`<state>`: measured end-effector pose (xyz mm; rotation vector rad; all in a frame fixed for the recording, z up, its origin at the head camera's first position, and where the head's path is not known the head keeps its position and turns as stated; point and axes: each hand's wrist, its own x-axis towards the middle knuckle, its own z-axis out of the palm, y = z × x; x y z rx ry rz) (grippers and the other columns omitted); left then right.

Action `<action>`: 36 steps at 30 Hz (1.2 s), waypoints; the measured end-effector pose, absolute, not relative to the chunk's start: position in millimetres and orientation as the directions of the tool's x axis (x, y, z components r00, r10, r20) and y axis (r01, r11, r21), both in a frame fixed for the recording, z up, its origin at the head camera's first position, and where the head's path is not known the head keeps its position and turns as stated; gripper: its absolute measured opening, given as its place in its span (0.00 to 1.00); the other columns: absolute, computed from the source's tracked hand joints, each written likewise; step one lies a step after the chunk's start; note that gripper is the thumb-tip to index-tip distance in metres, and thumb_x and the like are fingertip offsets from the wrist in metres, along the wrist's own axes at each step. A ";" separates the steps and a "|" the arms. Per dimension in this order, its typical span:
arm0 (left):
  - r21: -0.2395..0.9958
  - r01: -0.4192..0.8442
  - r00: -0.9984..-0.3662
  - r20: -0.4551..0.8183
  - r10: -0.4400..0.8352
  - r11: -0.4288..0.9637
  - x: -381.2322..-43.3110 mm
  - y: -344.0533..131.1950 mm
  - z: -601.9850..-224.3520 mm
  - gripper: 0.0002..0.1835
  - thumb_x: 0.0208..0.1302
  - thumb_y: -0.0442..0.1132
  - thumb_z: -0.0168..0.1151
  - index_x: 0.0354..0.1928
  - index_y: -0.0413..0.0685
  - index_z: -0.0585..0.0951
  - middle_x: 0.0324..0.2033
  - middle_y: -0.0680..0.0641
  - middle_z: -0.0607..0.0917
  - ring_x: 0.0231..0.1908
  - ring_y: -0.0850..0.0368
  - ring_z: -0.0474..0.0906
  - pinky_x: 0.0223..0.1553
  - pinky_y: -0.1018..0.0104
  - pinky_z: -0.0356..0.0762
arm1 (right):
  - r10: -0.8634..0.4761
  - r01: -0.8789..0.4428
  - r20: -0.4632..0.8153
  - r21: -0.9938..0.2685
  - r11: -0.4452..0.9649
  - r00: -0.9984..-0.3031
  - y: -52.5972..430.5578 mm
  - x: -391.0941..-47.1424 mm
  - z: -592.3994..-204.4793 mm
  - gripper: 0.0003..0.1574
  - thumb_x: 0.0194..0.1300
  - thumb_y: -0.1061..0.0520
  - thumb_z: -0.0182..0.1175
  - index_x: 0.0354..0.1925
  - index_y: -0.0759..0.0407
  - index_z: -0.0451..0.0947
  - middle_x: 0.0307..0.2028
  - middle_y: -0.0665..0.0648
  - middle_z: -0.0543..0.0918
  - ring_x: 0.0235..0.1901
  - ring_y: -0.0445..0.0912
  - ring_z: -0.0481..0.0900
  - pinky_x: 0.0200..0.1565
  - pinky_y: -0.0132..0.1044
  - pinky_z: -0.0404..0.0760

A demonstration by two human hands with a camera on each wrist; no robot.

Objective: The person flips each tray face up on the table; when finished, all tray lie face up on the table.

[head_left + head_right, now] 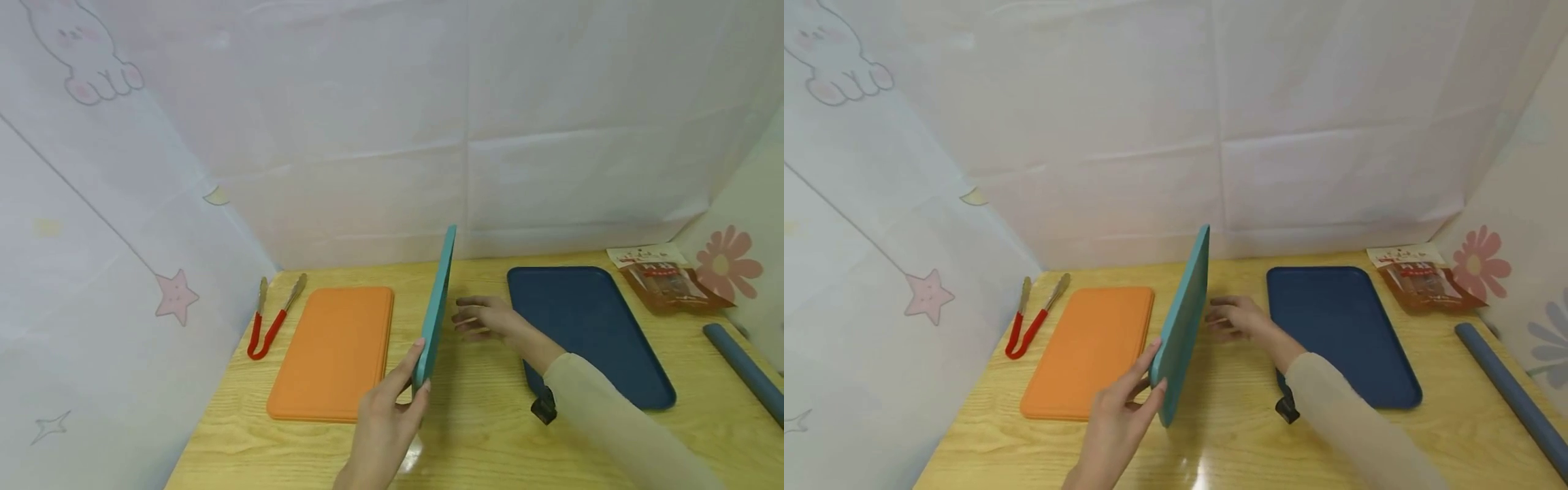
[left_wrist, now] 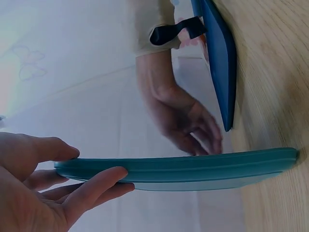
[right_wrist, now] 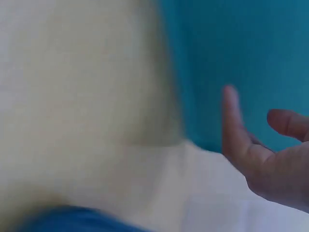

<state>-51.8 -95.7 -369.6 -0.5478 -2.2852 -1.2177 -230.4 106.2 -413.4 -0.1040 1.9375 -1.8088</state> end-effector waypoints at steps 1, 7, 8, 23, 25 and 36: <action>0.656 0.546 -0.806 0.582 0.110 0.521 -51.8 -97.2 -369.5 0.36 0.55 0.21 0.65 0.67 0.47 0.71 0.49 0.32 0.82 0.38 0.43 0.85 0.27 0.82 0.76 | -0.378 0.288 -0.325 -0.945 0.154 -0.867 106.9 -229.8 -422.2 0.35 0.72 0.56 0.53 0.71 0.66 0.56 0.58 0.69 0.75 0.51 0.59 0.79 0.50 0.51 0.80; 0.730 0.485 -0.843 0.536 0.038 0.481 -52.6 -104.4 -369.6 0.36 0.56 0.21 0.65 0.67 0.47 0.71 0.49 0.28 0.80 0.39 0.40 0.84 0.28 0.79 0.78 | -0.383 0.351 -0.403 -0.915 0.200 -0.831 105.5 -223.1 -447.1 0.36 0.72 0.58 0.51 0.72 0.70 0.52 0.63 0.72 0.67 0.56 0.61 0.74 0.50 0.50 0.80; 0.740 0.479 -0.847 0.532 0.026 0.471 -52.9 -105.3 -369.7 0.36 0.55 0.21 0.65 0.67 0.46 0.71 0.51 0.28 0.79 0.40 0.40 0.83 0.29 0.77 0.79 | -0.386 0.351 -0.401 -0.916 0.195 -0.831 104.9 -221.7 -447.8 0.36 0.72 0.58 0.51 0.72 0.70 0.52 0.64 0.72 0.66 0.57 0.62 0.74 0.51 0.50 0.80; 0.969 0.190 -0.955 0.220 -0.200 0.161 -52.1 -116.8 -367.7 0.33 0.65 0.31 0.62 0.69 0.59 0.66 0.62 0.36 0.72 0.39 0.54 0.86 0.27 0.64 0.84 | -0.370 0.340 -0.382 -0.924 0.177 -0.847 104.4 -215.2 -459.1 0.39 0.65 0.68 0.58 0.68 0.77 0.53 0.61 0.77 0.67 0.49 0.60 0.80 0.45 0.46 0.83; 0.971 0.181 -0.955 0.212 -0.207 0.156 -50.7 -116.7 -368.7 0.32 0.66 0.33 0.62 0.70 0.59 0.66 0.62 0.35 0.72 0.39 0.54 0.86 0.27 0.64 0.84 | -0.348 0.359 -0.402 -0.915 0.182 -0.847 105.7 -216.1 -462.3 0.38 0.63 0.69 0.60 0.68 0.76 0.56 0.57 0.77 0.71 0.45 0.59 0.82 0.41 0.46 0.84; 0.998 0.064 -0.996 0.064 -0.055 -0.007 -103.9 -148.9 -376.7 0.22 0.74 0.46 0.52 0.63 0.41 0.75 0.55 0.37 0.80 0.37 0.46 0.86 0.29 0.56 0.84 | -0.312 0.362 -0.437 -0.892 0.271 -0.844 122.8 -225.6 -459.2 0.36 0.65 0.71 0.56 0.69 0.69 0.58 0.50 0.72 0.77 0.36 0.53 0.84 0.31 0.44 0.85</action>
